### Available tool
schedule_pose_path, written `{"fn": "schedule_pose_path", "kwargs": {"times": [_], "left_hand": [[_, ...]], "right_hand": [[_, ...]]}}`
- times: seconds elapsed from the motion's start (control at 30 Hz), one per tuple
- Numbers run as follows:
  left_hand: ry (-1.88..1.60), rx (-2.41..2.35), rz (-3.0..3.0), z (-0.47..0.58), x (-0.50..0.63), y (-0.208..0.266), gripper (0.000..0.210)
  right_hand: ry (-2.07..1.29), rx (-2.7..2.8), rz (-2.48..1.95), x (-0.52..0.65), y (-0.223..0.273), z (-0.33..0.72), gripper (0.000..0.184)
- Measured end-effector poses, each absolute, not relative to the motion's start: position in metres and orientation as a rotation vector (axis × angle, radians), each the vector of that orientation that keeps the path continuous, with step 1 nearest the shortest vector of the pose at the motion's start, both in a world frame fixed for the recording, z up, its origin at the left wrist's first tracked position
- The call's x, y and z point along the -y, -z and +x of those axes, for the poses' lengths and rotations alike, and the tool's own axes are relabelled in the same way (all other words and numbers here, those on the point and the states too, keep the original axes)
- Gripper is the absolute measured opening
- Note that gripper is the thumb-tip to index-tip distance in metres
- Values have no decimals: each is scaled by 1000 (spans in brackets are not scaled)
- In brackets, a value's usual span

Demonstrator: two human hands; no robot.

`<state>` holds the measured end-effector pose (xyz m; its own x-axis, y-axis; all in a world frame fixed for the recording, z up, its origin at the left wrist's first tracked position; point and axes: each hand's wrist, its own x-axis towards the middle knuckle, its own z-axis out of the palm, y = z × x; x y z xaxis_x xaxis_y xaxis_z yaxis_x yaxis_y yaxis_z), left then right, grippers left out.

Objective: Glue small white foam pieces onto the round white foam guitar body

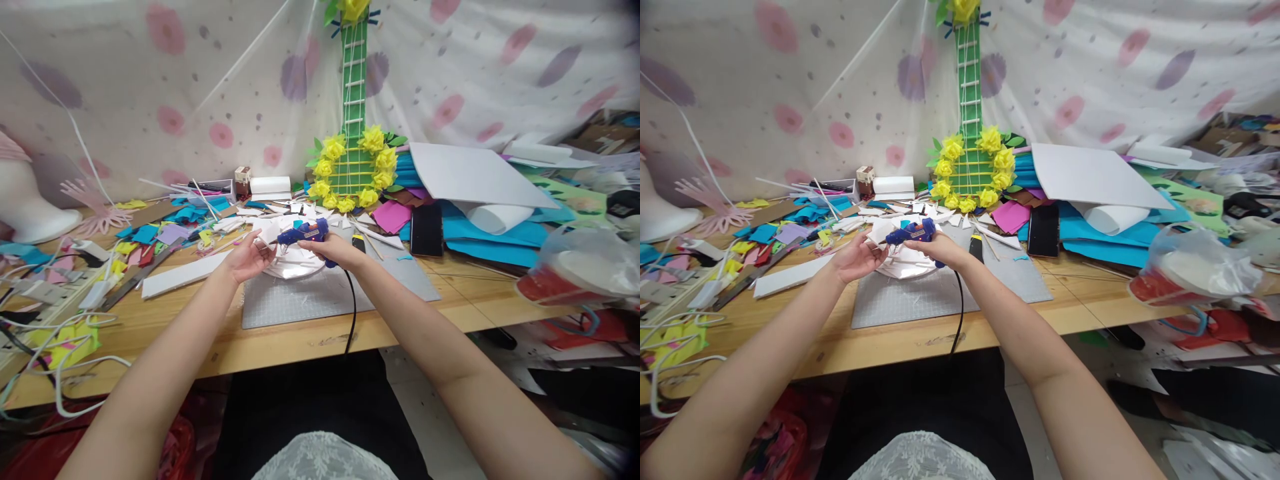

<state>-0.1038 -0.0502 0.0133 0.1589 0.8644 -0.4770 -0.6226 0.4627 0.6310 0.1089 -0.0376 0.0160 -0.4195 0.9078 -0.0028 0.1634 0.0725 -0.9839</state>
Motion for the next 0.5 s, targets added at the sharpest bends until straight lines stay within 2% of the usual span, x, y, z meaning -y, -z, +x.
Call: {"fn": "schedule_pose_path", "kwargs": {"times": [0.5], "left_hand": [[-1039,-933,390,-98,53,-18,32]], "right_hand": [[-1480,1652,-1044,28,-12,115,29]]}}
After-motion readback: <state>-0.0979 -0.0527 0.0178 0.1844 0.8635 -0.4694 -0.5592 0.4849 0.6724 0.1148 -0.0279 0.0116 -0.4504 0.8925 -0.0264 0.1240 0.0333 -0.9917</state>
